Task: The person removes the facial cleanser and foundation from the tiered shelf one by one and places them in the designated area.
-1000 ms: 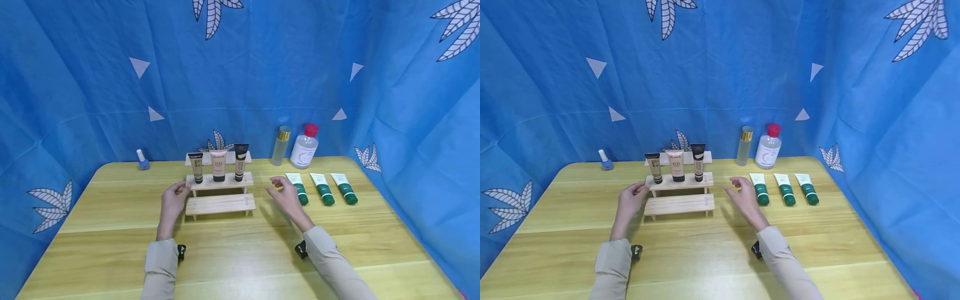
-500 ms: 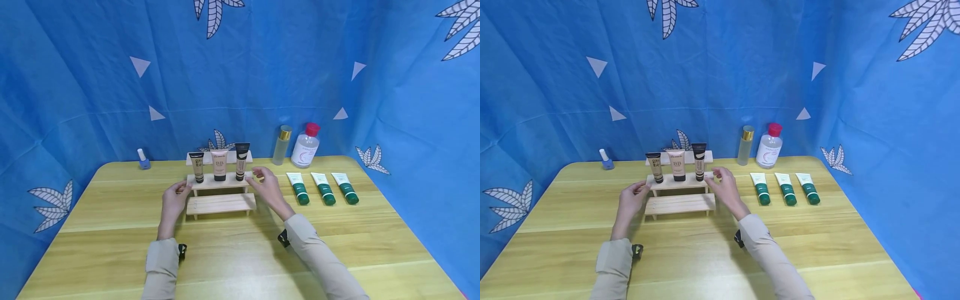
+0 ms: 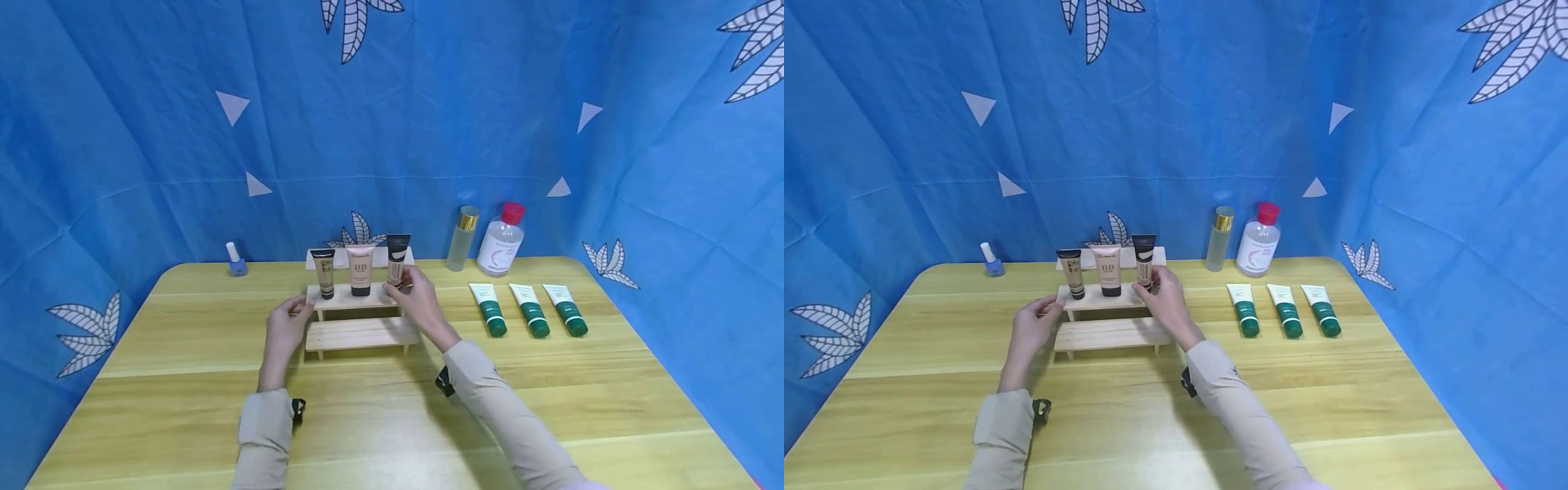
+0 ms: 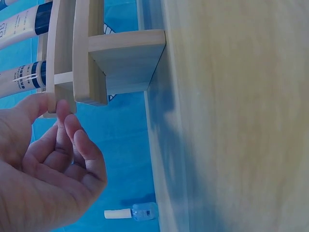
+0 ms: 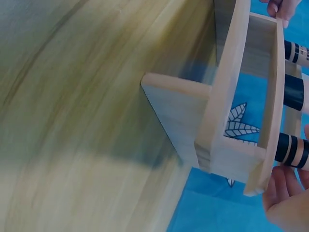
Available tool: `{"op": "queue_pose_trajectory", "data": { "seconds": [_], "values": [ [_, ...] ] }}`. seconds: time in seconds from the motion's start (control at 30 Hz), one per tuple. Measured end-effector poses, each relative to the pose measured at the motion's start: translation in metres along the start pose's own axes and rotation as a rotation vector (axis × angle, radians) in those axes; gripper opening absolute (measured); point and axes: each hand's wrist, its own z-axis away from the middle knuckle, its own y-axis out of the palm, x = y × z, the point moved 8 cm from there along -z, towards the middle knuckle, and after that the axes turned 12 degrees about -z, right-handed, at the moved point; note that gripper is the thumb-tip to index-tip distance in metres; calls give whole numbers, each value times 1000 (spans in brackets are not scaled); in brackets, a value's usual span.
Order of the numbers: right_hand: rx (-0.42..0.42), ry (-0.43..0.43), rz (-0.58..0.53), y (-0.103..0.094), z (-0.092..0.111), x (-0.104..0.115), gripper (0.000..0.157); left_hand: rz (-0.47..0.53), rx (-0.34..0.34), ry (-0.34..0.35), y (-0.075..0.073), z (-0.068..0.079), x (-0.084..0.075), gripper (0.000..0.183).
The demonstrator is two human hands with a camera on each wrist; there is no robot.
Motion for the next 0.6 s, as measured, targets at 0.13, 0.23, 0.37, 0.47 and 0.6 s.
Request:
{"op": "queue_pose_trajectory", "data": {
  "seconds": [0.13, 0.23, 0.37, 0.47, 0.6],
  "values": [
    [-4, 2, 0, 2, 1, -2, 34, -2, 1, 3, 0, 0, -1, 45],
    [-8, -8, -5, 1, 2, -3, 33, -6, -1, 2, 0, -1, -1, 45],
    [-11, -36, -17, -2, 6, -2, 32, -9, -6, 2, -1, -1, -1, 45],
    [-14, -45, -23, -7, 11, -1, 31, -5, -11, 5, -1, -1, -1, 45],
    [-26, -64, -18, -15, 19, -1, 31, -5, -13, 5, 0, -2, 0, 45]
  ]
}}
